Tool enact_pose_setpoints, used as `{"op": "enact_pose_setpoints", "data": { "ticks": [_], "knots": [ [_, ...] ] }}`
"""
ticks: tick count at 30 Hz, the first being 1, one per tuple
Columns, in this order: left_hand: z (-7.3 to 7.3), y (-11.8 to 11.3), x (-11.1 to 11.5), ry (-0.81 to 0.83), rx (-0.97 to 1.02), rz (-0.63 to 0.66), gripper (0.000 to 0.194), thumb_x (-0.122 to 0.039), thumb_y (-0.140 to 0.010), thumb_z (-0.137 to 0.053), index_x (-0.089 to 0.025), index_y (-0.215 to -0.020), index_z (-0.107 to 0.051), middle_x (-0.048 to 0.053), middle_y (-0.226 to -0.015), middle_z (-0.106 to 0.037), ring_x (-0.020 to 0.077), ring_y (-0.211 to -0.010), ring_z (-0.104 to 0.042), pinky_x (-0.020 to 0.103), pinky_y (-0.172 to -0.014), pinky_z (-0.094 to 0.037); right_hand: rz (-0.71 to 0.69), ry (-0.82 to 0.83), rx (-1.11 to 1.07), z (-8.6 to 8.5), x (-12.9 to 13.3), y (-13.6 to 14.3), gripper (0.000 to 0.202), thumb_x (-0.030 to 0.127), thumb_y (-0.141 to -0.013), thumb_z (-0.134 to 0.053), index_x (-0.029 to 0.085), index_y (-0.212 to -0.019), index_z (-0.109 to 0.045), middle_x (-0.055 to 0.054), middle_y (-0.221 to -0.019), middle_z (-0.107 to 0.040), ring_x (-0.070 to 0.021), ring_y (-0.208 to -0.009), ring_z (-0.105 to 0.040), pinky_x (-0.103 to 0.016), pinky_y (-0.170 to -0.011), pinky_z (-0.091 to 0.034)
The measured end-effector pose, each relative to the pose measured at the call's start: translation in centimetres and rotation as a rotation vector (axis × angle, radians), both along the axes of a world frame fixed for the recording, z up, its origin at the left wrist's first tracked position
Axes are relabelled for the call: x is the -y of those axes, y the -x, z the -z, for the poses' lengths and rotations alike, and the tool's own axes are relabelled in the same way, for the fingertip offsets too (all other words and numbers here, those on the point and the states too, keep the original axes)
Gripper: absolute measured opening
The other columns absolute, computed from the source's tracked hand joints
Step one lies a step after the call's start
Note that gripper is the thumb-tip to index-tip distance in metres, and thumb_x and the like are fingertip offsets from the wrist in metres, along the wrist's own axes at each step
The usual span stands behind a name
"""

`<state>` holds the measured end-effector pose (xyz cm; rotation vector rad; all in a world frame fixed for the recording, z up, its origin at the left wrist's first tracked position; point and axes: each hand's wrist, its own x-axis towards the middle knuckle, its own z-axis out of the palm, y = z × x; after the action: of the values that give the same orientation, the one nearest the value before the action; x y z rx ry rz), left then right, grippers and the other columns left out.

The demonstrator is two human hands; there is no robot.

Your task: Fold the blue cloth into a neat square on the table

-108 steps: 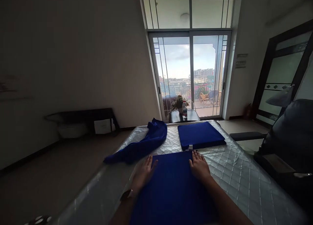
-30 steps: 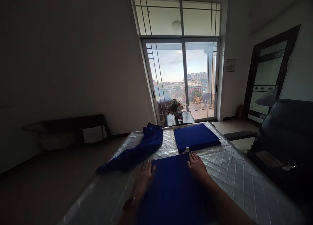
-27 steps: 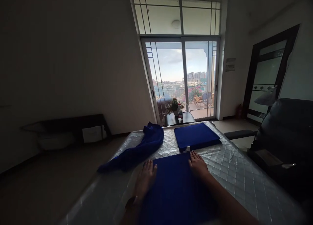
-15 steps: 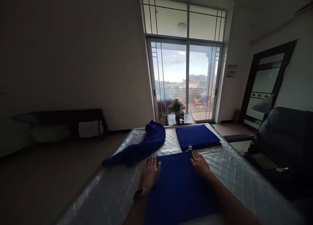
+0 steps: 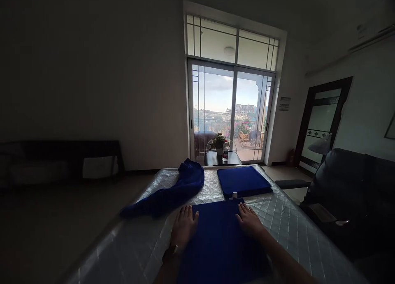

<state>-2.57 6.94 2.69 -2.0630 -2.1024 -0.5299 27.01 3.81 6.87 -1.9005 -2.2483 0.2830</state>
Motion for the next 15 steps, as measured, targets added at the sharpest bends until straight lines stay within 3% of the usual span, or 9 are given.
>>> {"op": "enact_pose_setpoints", "data": {
  "ticks": [12, 15],
  "knots": [
    [0.9, 0.3, -0.9, 0.112, -0.025, -0.026, 0.070, -0.047, -0.100, -0.020, -0.001, -0.150, -0.041, 0.019, -0.159, -0.041, 0.0285, -0.150, -0.035, 0.045, -0.123, -0.028, 0.003, 0.030, -0.120, 1.3, 0.2, -0.4, 0.073, 0.048, -0.098, -0.016, 0.009, -0.159, -0.017, -0.008, -0.170, -0.012, -0.0210, -0.157, -0.006, -0.041, -0.127, -0.008],
    [0.8, 0.8, -1.1, 0.093, -0.071, 0.005, 0.062, -0.042, -0.099, -0.028, -0.008, -0.148, -0.046, 0.016, -0.157, -0.046, 0.0274, -0.149, -0.036, 0.044, -0.121, -0.030, -0.002, 0.012, -0.133, 1.4, 0.2, -0.5, 0.073, 0.047, -0.098, -0.016, 0.007, -0.159, -0.019, -0.010, -0.169, -0.014, -0.0225, -0.157, -0.008, -0.043, -0.127, -0.009]
  ]
}}
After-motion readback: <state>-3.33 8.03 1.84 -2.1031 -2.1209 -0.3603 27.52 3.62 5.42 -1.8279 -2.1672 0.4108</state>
